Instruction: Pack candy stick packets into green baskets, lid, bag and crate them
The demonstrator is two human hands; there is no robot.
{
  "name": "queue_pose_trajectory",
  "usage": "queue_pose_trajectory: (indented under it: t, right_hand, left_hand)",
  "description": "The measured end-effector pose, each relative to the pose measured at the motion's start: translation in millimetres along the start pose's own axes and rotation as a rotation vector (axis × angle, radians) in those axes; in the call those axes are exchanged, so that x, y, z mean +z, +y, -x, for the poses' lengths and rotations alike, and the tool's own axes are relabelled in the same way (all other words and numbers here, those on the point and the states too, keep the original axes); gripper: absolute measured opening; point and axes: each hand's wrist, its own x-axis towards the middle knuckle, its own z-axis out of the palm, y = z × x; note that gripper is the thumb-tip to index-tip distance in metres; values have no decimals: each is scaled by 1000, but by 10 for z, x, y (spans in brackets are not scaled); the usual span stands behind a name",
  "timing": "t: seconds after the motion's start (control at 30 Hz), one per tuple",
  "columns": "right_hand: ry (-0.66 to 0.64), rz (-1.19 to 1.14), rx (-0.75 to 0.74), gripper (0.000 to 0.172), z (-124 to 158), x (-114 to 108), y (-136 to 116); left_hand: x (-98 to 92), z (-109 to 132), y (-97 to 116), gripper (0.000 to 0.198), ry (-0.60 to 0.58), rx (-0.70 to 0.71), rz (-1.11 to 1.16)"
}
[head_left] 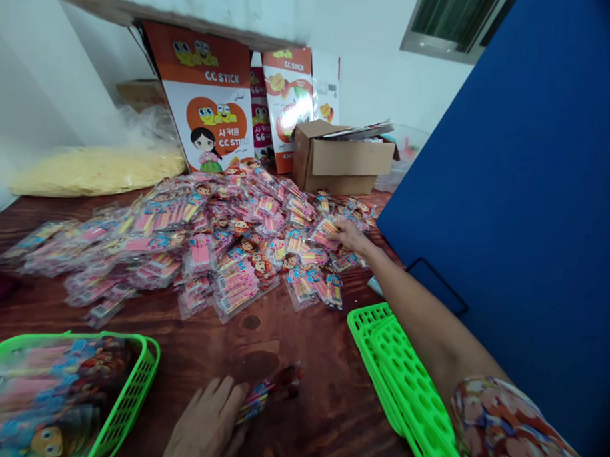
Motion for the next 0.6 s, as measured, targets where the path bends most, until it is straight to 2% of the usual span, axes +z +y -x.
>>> queue_pose_trajectory:
  t: [0.1,0.23,0.33,0.6]
  right_hand:
    - [-53,-133,17,27,4,-74,4]
    - [-143,-290,33,28,57,-51,-37]
    - [-161,-354,59,31,99,-39,-39]
    - [-170,-366,104,28,262,-90,7]
  left_hand:
    - [7,8,-20,32,-60,-16,15]
    - [41,50,-38,33,-84,-34,28]
    - [69,86,-47,35,-123,-42,64]
    - [77,58,-48,38,-76,-46,98]
